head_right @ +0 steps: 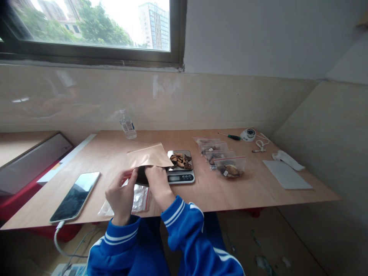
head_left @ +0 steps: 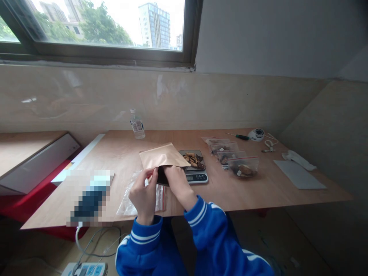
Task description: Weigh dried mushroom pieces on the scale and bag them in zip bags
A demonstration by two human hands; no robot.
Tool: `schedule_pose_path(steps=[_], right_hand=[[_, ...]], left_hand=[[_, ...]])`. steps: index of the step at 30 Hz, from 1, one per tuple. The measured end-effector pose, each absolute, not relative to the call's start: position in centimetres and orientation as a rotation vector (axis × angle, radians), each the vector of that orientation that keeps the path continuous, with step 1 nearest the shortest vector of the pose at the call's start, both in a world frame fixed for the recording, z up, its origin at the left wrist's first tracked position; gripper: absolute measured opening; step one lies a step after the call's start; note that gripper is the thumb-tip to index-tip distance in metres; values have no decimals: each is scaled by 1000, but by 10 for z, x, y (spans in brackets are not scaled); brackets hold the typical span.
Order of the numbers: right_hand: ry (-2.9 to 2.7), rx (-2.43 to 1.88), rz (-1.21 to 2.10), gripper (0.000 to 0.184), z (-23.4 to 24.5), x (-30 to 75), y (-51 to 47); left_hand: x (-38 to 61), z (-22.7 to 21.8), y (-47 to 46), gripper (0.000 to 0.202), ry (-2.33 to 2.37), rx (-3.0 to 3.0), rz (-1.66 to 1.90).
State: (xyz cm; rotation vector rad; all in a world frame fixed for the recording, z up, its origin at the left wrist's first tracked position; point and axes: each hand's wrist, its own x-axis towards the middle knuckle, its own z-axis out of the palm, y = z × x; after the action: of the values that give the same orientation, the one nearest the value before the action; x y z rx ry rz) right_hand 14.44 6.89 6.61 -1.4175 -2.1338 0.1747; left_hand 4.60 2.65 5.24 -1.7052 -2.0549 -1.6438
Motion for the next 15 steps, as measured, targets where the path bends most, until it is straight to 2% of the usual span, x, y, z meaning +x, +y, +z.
schedule_pose_path(steps=[4, 8, 12, 15], right_hand=[[-1951, -1345, 193, 20, 82, 165, 30], [-1413, -1159, 549, 14, 94, 198, 16], [-1020, -1117, 865, 26, 80, 239, 29], [-905, -1140, 880, 34, 59, 270, 52]], left_hand=[[46, 68, 32, 25, -2088, -1677, -1649], [39, 89, 41, 27, -2148, -1605, -1628], [24, 111, 63, 28, -2213, -1534, -1539], [16, 120, 91, 31, -2156, -1594, -1569]])
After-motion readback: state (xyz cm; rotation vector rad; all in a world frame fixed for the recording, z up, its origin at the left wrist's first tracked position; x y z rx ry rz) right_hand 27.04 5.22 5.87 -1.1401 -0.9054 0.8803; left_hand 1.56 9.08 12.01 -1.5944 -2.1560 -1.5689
